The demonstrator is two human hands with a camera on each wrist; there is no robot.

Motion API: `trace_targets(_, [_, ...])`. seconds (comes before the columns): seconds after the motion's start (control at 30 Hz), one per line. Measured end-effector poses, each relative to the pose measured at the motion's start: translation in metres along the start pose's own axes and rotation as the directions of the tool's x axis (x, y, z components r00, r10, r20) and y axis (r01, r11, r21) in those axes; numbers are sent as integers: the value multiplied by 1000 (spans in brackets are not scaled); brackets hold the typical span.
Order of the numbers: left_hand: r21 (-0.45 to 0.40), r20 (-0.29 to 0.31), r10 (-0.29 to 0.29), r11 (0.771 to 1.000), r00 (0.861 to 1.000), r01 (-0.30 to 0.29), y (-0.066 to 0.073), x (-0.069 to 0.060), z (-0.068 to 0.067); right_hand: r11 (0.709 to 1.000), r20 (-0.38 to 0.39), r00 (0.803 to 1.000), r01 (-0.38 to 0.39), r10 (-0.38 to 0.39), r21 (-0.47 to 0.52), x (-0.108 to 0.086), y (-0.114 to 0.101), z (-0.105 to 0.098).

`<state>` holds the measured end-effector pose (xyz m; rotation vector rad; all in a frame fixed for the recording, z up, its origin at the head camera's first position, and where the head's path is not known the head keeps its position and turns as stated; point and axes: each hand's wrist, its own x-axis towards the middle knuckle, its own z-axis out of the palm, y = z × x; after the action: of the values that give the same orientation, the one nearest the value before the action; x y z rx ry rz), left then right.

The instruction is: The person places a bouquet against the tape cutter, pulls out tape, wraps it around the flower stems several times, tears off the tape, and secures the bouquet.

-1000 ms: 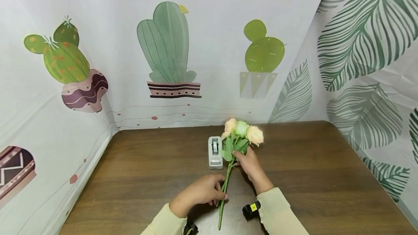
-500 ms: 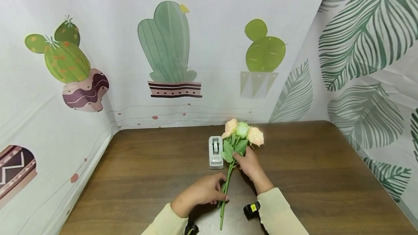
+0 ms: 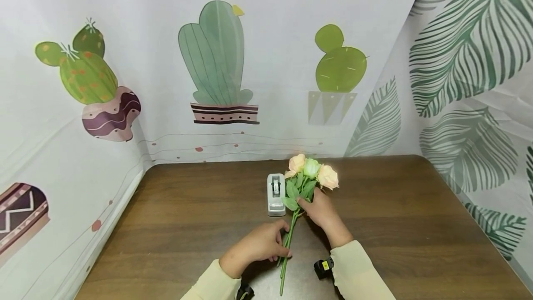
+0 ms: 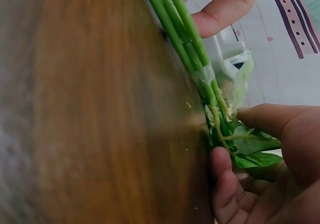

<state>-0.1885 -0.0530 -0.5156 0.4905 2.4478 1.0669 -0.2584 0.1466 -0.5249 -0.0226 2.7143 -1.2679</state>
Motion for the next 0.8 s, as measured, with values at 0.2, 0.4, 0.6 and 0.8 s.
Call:
trace_targets(0.2, [12,-5,2,1000,1000,-2,2,0,0,993,-21,999,41,-43,-109,-1,0,-4])
trace_targets(0.4, [28,-26,-15,1000,1000,15,6,-2,0,991,-54,994,91,-97,-97,1,0,-6])
trace_targets(0.6, [-11,-30,-20,1000,999,19,6,-2,-2,987,-86,987,126,-135,-105,-1,-7,-10])
trace_targets(0.8, [-27,-44,5,1000,999,-6,5,-3,-7,989,-94,989,106,-116,-108,-6,-18,-15])
